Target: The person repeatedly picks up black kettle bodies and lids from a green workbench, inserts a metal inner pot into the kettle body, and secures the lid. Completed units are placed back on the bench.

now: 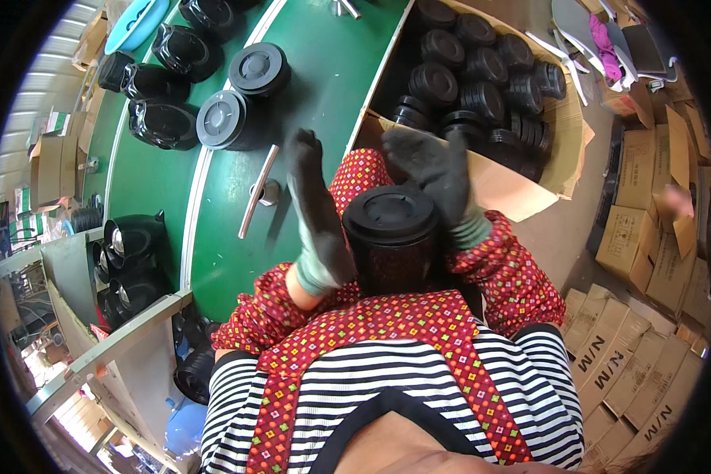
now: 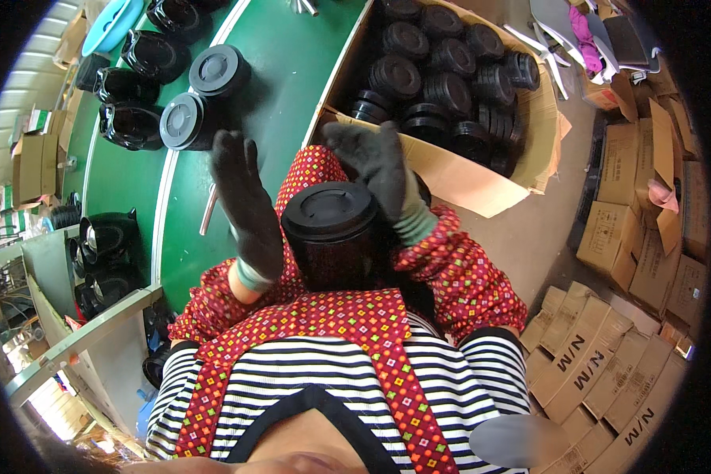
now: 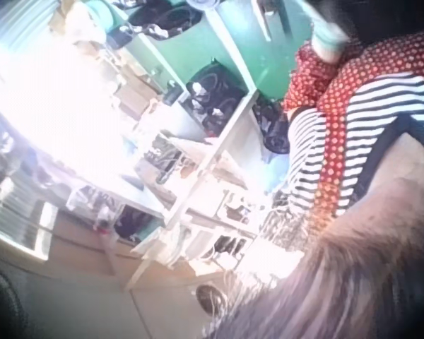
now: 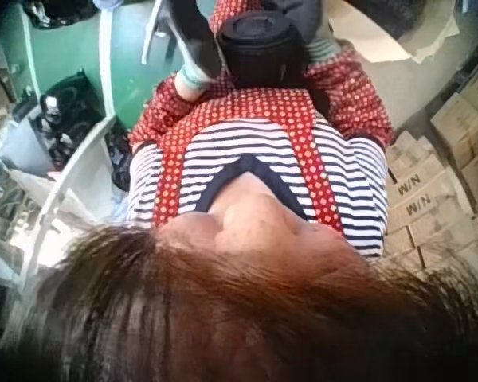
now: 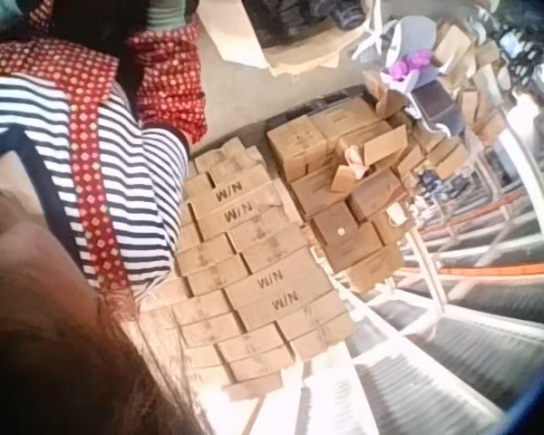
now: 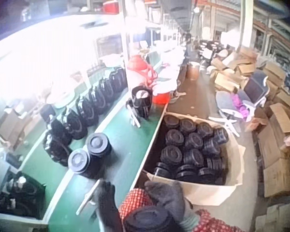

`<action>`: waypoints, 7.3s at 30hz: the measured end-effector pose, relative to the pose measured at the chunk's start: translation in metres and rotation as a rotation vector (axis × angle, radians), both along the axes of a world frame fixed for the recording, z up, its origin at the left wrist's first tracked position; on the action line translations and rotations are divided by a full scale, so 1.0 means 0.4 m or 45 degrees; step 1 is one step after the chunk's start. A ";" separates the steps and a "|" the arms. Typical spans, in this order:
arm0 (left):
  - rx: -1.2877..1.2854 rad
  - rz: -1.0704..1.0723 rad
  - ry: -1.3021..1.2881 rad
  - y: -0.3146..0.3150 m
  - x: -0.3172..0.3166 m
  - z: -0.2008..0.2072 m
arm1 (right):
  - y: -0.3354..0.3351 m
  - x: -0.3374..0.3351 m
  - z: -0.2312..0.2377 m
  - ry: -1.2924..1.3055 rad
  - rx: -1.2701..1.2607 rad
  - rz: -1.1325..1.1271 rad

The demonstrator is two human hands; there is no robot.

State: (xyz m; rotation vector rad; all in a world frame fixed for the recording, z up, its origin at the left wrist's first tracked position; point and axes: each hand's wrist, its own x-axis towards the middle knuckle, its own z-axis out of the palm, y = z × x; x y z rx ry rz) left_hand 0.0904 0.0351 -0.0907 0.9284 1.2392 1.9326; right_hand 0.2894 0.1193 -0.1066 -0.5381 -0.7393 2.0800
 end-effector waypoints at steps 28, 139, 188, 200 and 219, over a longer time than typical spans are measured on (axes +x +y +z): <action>-0.284 -0.847 0.148 -0.131 -0.043 -0.020 | 0.090 0.039 0.143 -0.454 0.137 0.271; -0.132 -0.907 -0.258 -0.228 -0.193 -0.225 | -0.110 -0.052 0.329 -0.885 1.853 0.009; -0.391 -1.127 -0.583 -0.199 -0.138 0.110 | -0.139 0.090 0.364 -0.648 1.966 -0.165; -0.189 -1.246 -0.326 -0.220 0.022 0.160 | -0.188 0.095 0.440 -0.360 2.311 -0.033; -0.288 -0.575 0.166 -0.223 -0.230 0.016 | -0.201 0.027 0.124 0.099 0.343 -0.255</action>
